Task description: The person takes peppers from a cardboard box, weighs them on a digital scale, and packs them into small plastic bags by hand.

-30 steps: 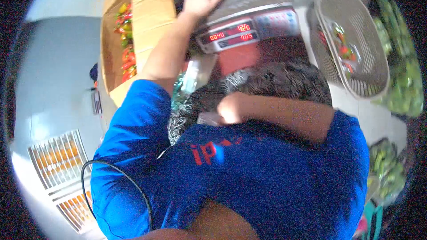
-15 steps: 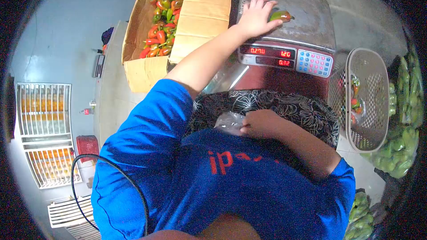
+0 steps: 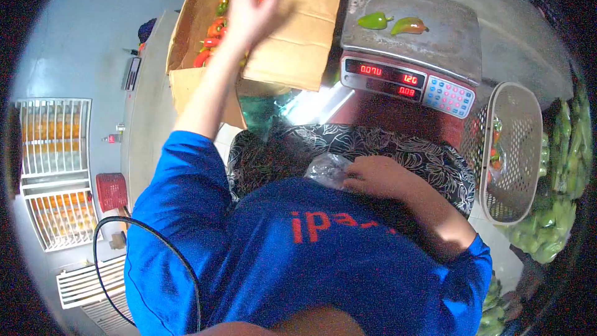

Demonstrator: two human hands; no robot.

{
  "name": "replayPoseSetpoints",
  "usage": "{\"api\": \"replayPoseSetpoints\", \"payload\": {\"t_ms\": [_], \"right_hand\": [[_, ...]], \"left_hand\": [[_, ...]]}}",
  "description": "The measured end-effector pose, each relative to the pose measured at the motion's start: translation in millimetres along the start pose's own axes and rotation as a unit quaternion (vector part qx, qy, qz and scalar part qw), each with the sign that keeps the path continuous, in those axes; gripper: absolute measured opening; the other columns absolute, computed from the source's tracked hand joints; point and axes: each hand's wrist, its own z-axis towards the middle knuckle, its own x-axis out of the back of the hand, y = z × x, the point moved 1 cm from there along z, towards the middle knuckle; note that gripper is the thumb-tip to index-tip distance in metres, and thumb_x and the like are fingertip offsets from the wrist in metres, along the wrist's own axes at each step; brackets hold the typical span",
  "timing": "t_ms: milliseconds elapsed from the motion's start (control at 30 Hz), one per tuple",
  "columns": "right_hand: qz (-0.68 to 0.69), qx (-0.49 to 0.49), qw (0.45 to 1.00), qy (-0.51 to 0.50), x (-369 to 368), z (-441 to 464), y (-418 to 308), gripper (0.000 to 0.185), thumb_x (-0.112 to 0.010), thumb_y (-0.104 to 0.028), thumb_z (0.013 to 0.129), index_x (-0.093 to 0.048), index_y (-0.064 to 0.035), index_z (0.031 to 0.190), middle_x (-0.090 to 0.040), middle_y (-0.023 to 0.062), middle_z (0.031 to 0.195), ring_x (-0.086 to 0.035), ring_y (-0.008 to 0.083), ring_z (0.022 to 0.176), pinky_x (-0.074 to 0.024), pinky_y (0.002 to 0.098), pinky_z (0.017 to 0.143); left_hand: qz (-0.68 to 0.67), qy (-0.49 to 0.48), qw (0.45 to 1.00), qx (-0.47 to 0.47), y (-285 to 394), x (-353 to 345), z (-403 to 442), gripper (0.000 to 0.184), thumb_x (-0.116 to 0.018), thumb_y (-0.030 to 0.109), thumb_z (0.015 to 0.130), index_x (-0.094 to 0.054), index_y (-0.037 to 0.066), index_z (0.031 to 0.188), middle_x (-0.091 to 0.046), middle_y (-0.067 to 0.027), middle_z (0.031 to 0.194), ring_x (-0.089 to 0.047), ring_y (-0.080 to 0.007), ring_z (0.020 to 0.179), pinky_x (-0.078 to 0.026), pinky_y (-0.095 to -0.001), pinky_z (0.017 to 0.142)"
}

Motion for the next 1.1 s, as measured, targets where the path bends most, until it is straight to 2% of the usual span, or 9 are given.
{"api": "replayPoseSetpoints", "payload": {"t_ms": [200, 300, 400, 667, 867, 933, 1000, 1067, 1100], "right_hand": [[-0.023, -0.041, 0.999, -0.027, -3.3, 10.1, 0.6, 0.035, -0.052, -0.035, 0.088, -0.060, -0.0095, 0.109, -0.057, 0.0149, 0.095, -0.058, 0.0331, 0.092, -0.0458, 0.0415, 0.081], [-0.007, -0.044, 0.999, -0.014, -3.3, 11.9, 2.6, 0.034, -0.052, -0.035, 0.087, -0.061, -0.0090, 0.107, -0.058, 0.0154, 0.094, -0.058, 0.0335, 0.092, -0.0458, 0.0411, 0.080], [0.008, -0.040, 0.999, 0.001, -5.5, 15.3, 6.5, 0.036, -0.051, -0.038, 0.088, -0.062, -0.0076, 0.104, -0.059, 0.0173, 0.094, -0.058, 0.0356, 0.092, -0.0460, 0.0431, 0.081], [0.021, -0.049, 0.998, 0.015, -7.6, 17.5, 9.5, 0.034, -0.052, -0.035, 0.088, -0.063, -0.0056, 0.100, -0.060, 0.0183, 0.094, -0.058, 0.0357, 0.092, -0.0460, 0.0428, 0.082], [0.018, -0.041, 0.998, 0.040, -7.0, 15.9, 14.8, 0.032, -0.053, -0.032, 0.087, -0.063, -0.0038, 0.099, -0.060, 0.0180, 0.094, -0.058, 0.0345, 0.091, -0.0459, 0.0415, 0.081], [0.012, -0.047, 0.998, 0.033, -6.3, 15.4, 15.5, 0.029, -0.054, -0.029, 0.088, -0.062, -0.0031, 0.099, -0.060, 0.0168, 0.094, -0.058, 0.0331, 0.091, -0.0460, 0.0398, 0.080], [0.009, -0.042, 0.998, 0.039, -7.0, 14.8, 17.0, 0.029, -0.054, -0.029, 0.087, -0.062, -0.0034, 0.099, -0.060, 0.0167, 0.094, -0.058, 0.0330, 0.091, -0.0460, 0.0397, 0.080], [0.007, -0.038, 0.999, 0.037, -6.9, 15.3, 17.2, 0.029, -0.054, -0.029, 0.087, -0.062, -0.0037, 0.099, -0.060, 0.0166, 0.094, -0.058, 0.0329, 0.092, -0.0459, 0.0396, 0.081], [0.008, -0.038, 0.999, 0.033, -6.0, 15.5, 16.0, 0.029, -0.054, -0.029, 0.087, -0.062, -0.0038, 0.099, -0.060, 0.0165, 0.095, -0.058, 0.0329, 0.092, -0.0460, 0.0396, 0.081]], "left_hand": [[0.136, -0.181, 0.902, 0.367, -208.1, 27.7, -110.5, 0.044, -0.064, 0.028, 0.076, -0.057, 0.003, 0.112, -0.062, -0.0178, 0.107, -0.059, -0.0302, 0.103, -0.045, -0.0383, 0.090], [0.078, -0.123, 0.866, 0.479, -241.2, -6.6, -134.3, 0.050, -0.065, 0.032, 0.073, -0.056, 0.002, 0.112, -0.062, -0.0195, 0.107, -0.059, -0.0321, 0.102, -0.045, -0.0411, 0.089], [0.226, -0.193, 0.827, 0.477, -211.2, -11.6, -118.7, 0.059, -0.063, 0.034, 0.074, -0.045, 0.004, 0.122, -0.048, -0.0231, 0.125, -0.049, -0.0339, 0.116, -0.042, -0.0430, 0.094], [0.139, -0.253, 0.839, 0.461, -244.8, -12.9, -132.3, 0.068, -0.069, 0.036, 0.068, -0.045, -0.001, 0.120, -0.062, -0.0229, 0.104, -0.061, -0.0343, 0.099, -0.048, -0.0413, 0.084], [-0.083, -0.034, 0.823, 0.561, -246.3, -3.0, -127.2, 0.042, -0.072, 0.020, 0.067, -0.052, 0.006, 0.101, -0.063, -0.0096, 0.089, -0.063, -0.0263, 0.080, -0.051, -0.0366, 0.076], [-0.456, 0.097, 0.709, 0.529, -259.7, 6.8, -125.4, 0.031, -0.067, 0.016, 0.073, -0.054, 0.006, 0.100, -0.061, -0.0092, 0.093, -0.060, -0.0270, 0.085, -0.051, -0.0413, 0.080], [-0.638, 0.230, 0.569, 0.465, -256.0, 13.8, -118.1, 0.019, -0.061, 0.012, 0.080, -0.056, 0.002, 0.095, -0.060, -0.0136, 0.099, -0.059, -0.0270, 0.090, -0.051, -0.0437, 0.081], [-0.675, 0.281, 0.515, 0.448, -233.0, 30.0, -109.8, 0.024, -0.062, 0.023, 0.082, -0.054, 0.004, 0.097, -0.058, -0.0138, 0.099, -0.057, -0.0304, 0.095, -0.044, -0.0529, 0.089], [-0.661, 0.321, 0.501, 0.456, -223.9, 34.6, -106.6, 0.028, -0.061, 0.029, 0.084, -0.051, 0.006, 0.096, -0.056, -0.0110, 0.092, -0.056, -0.0265, 0.088, -0.046, -0.0467, 0.082]]}}
